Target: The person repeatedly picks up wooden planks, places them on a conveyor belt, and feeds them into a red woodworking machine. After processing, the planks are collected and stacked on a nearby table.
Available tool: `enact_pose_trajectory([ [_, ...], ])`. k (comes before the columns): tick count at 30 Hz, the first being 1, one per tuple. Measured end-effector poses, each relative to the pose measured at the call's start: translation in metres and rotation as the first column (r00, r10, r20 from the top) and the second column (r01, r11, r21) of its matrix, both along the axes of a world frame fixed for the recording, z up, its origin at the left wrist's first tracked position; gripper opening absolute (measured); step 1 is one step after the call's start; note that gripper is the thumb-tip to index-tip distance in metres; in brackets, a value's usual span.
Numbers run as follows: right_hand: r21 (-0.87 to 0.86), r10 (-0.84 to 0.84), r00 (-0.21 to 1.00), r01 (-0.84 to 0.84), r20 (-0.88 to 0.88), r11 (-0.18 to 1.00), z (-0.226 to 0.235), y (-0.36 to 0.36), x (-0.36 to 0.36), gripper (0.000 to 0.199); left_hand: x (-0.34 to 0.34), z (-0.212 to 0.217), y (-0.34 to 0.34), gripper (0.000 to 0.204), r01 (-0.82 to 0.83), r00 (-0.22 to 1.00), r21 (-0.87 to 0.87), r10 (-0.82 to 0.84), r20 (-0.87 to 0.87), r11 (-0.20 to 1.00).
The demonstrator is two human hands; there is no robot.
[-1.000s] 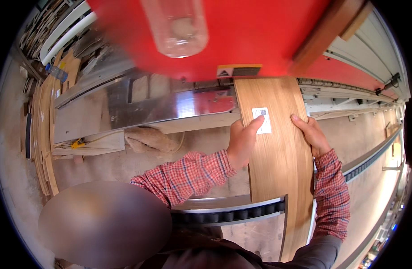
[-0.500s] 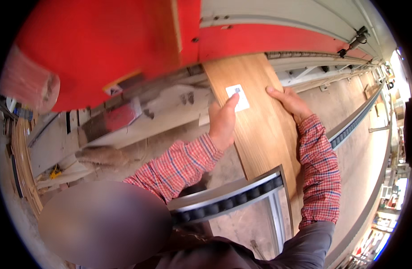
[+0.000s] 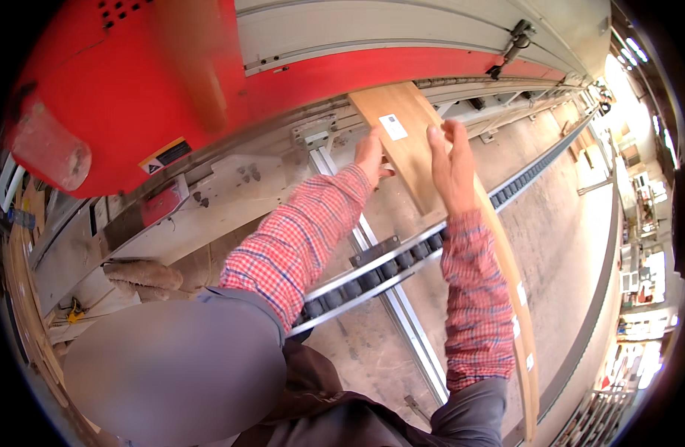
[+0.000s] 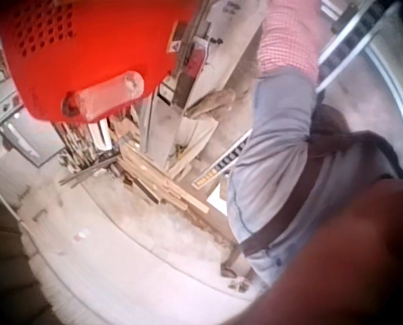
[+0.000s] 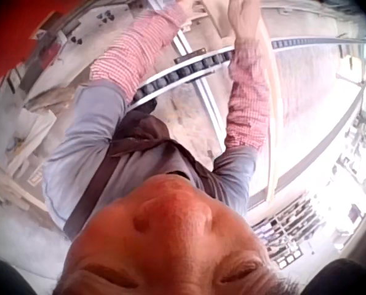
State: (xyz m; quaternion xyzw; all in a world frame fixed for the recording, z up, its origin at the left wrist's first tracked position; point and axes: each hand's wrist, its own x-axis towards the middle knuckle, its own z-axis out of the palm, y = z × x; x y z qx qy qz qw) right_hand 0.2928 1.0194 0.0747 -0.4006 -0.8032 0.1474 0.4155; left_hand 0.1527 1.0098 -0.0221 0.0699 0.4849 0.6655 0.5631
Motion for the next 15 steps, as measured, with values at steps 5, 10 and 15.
enact_pose_trajectory([
  [5,0.006,0.122,0.992,-0.122,0.026,0.993,0.000,-0.133,0.014,0.036,-0.060,0.035,-0.132,0.061,0.290,0.932,0.018,-0.278,-0.231,0.957],
  [10,0.029,0.426,0.898,-0.431,0.110,0.902,-0.007,-0.268,-0.040,0.029,-0.117,0.076,-0.385,0.039,0.040,0.839,0.047,-0.008,-0.545,0.998],
  [15,-0.088,0.638,0.765,-0.632,0.091,0.770,-0.066,-0.381,-0.124,0.027,-0.102,0.073,-0.635,0.027,-0.409,0.543,0.175,0.393,-0.742,0.896],
])
